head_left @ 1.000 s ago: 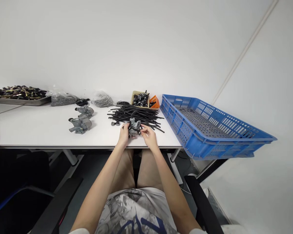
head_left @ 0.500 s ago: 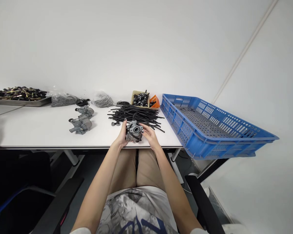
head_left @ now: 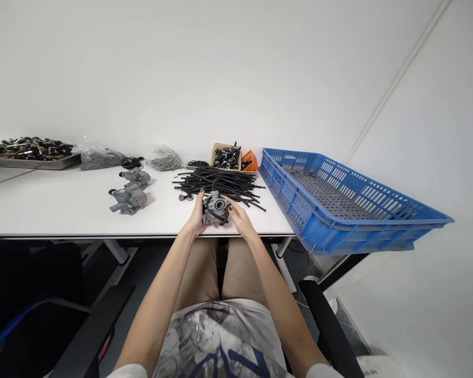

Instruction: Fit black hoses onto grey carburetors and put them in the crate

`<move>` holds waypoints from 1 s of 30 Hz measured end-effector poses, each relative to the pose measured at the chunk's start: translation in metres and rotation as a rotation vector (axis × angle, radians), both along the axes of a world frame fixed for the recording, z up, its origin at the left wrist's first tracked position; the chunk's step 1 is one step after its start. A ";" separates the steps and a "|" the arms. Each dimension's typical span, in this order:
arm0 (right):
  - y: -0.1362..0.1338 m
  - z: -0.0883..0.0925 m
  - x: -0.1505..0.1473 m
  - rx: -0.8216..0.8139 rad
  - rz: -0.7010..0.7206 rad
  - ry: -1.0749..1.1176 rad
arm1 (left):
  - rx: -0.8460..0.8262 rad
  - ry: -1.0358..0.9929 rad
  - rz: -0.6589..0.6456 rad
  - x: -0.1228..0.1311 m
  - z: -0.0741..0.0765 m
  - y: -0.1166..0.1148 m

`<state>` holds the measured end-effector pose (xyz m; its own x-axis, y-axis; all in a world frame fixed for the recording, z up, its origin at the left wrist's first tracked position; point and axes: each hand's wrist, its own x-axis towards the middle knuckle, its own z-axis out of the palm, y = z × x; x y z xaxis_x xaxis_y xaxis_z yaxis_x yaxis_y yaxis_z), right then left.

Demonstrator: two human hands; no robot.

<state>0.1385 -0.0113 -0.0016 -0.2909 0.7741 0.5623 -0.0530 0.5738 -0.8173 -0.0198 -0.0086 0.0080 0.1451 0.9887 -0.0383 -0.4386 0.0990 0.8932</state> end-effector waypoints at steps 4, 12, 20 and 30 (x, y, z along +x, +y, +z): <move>0.003 -0.005 -0.002 -0.037 0.025 0.039 | 0.032 -0.005 0.073 0.004 0.001 -0.003; 0.004 -0.010 -0.007 -0.031 -0.054 -0.027 | 0.195 -0.001 0.197 0.012 -0.007 0.003; -0.042 -0.003 -0.039 0.027 -0.501 0.014 | 0.163 -0.063 0.035 0.006 0.000 -0.005; -0.018 0.065 0.008 0.179 -0.259 -0.227 | 0.007 -0.051 -0.159 0.000 0.003 -0.011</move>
<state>0.1466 -0.0297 0.0630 -0.2317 0.7335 0.6390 0.2831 0.6793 -0.6771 -0.0196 -0.0192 0.0106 0.3011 0.9534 -0.0197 -0.4629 0.1642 0.8711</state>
